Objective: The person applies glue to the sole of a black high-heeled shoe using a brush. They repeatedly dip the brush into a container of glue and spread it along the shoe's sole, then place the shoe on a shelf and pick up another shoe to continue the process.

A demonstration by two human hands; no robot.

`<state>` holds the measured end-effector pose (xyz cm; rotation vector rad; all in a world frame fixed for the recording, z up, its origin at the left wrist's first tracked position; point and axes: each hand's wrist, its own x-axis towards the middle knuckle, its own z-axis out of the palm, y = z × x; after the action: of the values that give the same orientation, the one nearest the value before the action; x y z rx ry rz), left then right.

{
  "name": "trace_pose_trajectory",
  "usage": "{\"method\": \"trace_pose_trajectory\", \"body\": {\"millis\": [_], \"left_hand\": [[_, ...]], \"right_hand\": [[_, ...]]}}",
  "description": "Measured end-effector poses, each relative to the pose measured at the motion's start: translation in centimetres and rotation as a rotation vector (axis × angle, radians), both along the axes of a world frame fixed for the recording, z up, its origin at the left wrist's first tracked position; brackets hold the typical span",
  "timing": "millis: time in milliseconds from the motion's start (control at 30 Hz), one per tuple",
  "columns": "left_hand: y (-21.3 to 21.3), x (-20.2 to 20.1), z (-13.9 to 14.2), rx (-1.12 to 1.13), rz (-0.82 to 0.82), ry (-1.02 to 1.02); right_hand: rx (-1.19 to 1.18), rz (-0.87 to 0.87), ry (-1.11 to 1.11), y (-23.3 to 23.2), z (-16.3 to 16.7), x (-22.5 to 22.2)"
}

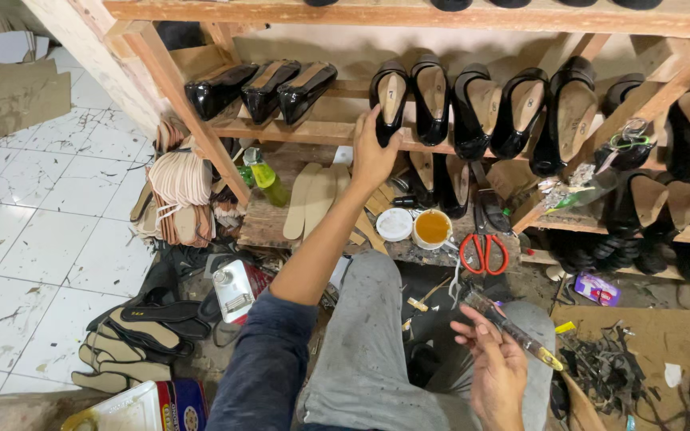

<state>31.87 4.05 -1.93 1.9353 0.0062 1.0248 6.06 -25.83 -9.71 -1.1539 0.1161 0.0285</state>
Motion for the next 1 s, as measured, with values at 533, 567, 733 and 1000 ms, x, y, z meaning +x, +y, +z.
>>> {"method": "trace_pose_trajectory", "body": {"millis": [533,567,733,1000], "left_hand": [[-3.0,-11.1,-2.7,-0.333,-0.18,0.096],[-3.0,-13.1,-2.7,-0.531,-0.28,0.13],[-1.1,-22.6,-1.3,-1.038,-0.478,0.281],[1.0,-29.7,0.8,-1.11,-1.035,0.557]], "right_hand": [[-0.038,-0.022,-0.085,-1.2,0.2,-0.5],[-0.07,-0.023,-0.104,-1.1,0.8,-0.3],[-0.38,-0.063,-0.405,-0.5,4.9,0.5],[-0.625,0.059,-0.994,1.0,10.9,2.3]]}}
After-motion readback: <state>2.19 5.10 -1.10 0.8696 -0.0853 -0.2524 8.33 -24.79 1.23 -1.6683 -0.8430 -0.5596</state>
